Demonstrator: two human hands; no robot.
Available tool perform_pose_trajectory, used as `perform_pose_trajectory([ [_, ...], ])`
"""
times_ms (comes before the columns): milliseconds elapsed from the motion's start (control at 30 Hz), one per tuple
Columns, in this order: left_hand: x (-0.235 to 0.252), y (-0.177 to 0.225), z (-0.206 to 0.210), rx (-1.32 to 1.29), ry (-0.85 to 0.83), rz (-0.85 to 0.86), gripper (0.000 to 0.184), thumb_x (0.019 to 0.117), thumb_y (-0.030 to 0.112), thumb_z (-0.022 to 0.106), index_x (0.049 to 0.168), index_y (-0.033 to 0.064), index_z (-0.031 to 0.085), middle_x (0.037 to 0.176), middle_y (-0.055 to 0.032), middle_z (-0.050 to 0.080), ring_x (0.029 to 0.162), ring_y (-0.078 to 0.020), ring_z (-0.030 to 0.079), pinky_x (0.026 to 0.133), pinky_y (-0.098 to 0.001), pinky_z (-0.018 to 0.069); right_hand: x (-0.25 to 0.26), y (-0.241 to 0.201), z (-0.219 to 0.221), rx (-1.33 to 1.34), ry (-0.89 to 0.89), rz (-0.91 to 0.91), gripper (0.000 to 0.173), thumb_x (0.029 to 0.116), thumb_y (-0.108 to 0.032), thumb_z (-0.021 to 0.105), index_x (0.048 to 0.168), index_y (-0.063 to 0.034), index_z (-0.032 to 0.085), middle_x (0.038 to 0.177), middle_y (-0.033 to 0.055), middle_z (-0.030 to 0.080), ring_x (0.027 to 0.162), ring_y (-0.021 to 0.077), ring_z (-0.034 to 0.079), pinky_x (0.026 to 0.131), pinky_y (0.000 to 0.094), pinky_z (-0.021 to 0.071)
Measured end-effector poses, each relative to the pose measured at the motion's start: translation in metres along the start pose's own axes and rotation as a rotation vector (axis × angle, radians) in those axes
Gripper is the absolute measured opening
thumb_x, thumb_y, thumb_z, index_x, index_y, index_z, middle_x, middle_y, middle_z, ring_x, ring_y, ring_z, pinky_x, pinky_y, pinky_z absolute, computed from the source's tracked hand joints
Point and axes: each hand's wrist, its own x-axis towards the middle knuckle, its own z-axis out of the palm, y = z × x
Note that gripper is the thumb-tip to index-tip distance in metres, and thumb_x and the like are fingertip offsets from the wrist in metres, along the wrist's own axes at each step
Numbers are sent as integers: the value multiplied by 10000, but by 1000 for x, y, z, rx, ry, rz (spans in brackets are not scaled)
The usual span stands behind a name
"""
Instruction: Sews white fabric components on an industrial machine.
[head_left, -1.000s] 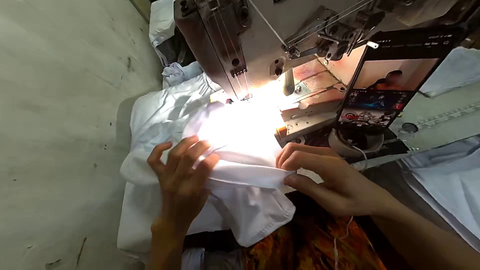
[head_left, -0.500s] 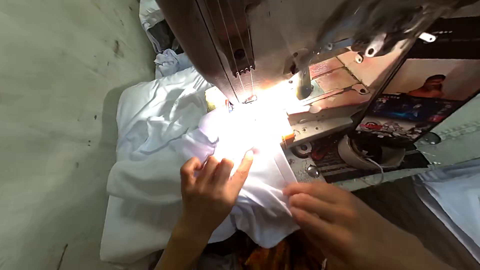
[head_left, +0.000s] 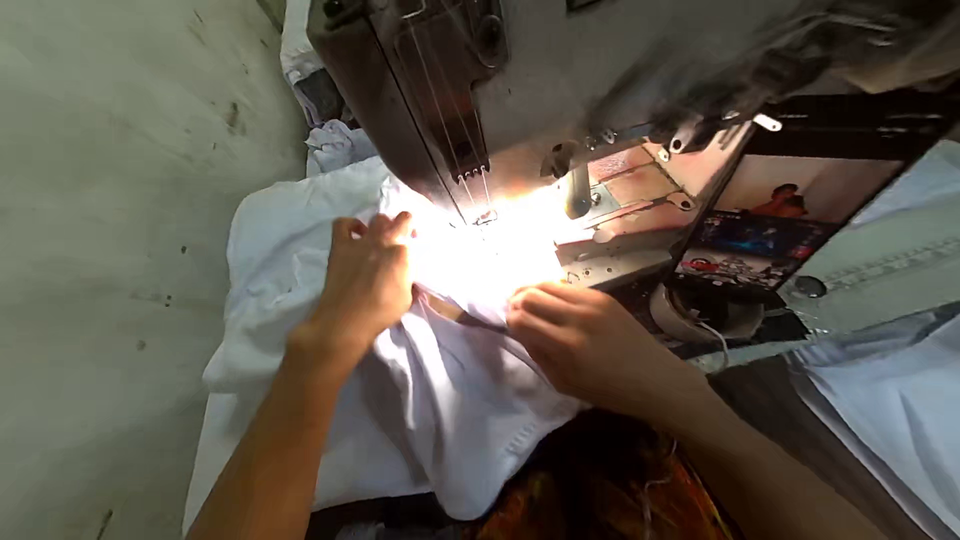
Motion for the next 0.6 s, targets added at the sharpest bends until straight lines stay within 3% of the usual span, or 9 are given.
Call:
perform_pose_trajectory([
  [67,-16,1,-6,-79,131,-50,556,656,52,867,1194,29,729,1386,-274,575,1281,-549,492,1028,-785,289,3,6,-1,22,-8,16,193,979,-100,546,921,-75,729,884,61,689,801,198,669,651,327,544],
  [133,-60,28,4,-164,284,-262,930,769,567,760,1508,72,490,1594,-289,341,1470,-548,269,1146,-755,177,2,11,-3,59,-29,24,176,962,-72,572,953,-68,748,922,84,697,806,217,679,671,351,562],
  [167,-86,46,23,-241,329,-372,1169,732,740,717,1567,3,362,1616,-338,264,1482,-579,218,1157,-754,158,0,12,-3,84,-42,33,183,973,-64,568,979,-66,751,968,97,710,848,230,692,712,366,572],
  [233,-125,62,61,-318,335,-492,1293,668,678,775,1560,-111,270,1523,-421,354,1379,-642,360,1095,-780,251,0,15,-2,131,-44,29,199,998,-76,550,992,-69,749,1004,96,712,890,226,692,752,364,568],
  [300,-140,47,60,-238,381,-470,1049,771,413,769,1534,-133,301,1386,-410,519,1216,-606,547,980,-743,412,1,19,0,184,-25,23,189,1005,-93,566,976,-65,751,961,78,704,879,202,679,757,348,558],
  [367,-139,40,46,31,508,-483,718,889,330,620,1469,-57,452,1238,-369,597,1107,-558,581,906,-692,387,2,22,-1,232,-15,27,149,984,-90,608,962,-46,748,924,78,692,874,195,674,772,347,559],
  [433,-137,42,54,177,586,-483,583,901,365,591,1335,-24,591,1079,-356,617,992,-559,588,841,-675,383,4,23,-2,264,-17,24,124,963,-73,633,955,-27,748,910,85,686,864,194,672,770,345,560],
  [533,-141,51,68,72,514,-406,670,878,364,616,1397,-53,541,1209,-411,560,1073,-620,541,838,-721,374,4,19,-1,239,-76,37,156,967,-41,605,1005,-42,757,1001,110,698,938,233,676,826,386,561],
  [600,-129,63,45,8,537,-292,740,876,452,658,1432,-15,516,1344,-357,539,1231,-540,500,955,-665,348,3,16,1,203,-127,52,166,962,-50,598,1020,-71,753,1119,142,689,1025,282,662,859,431,551],
])
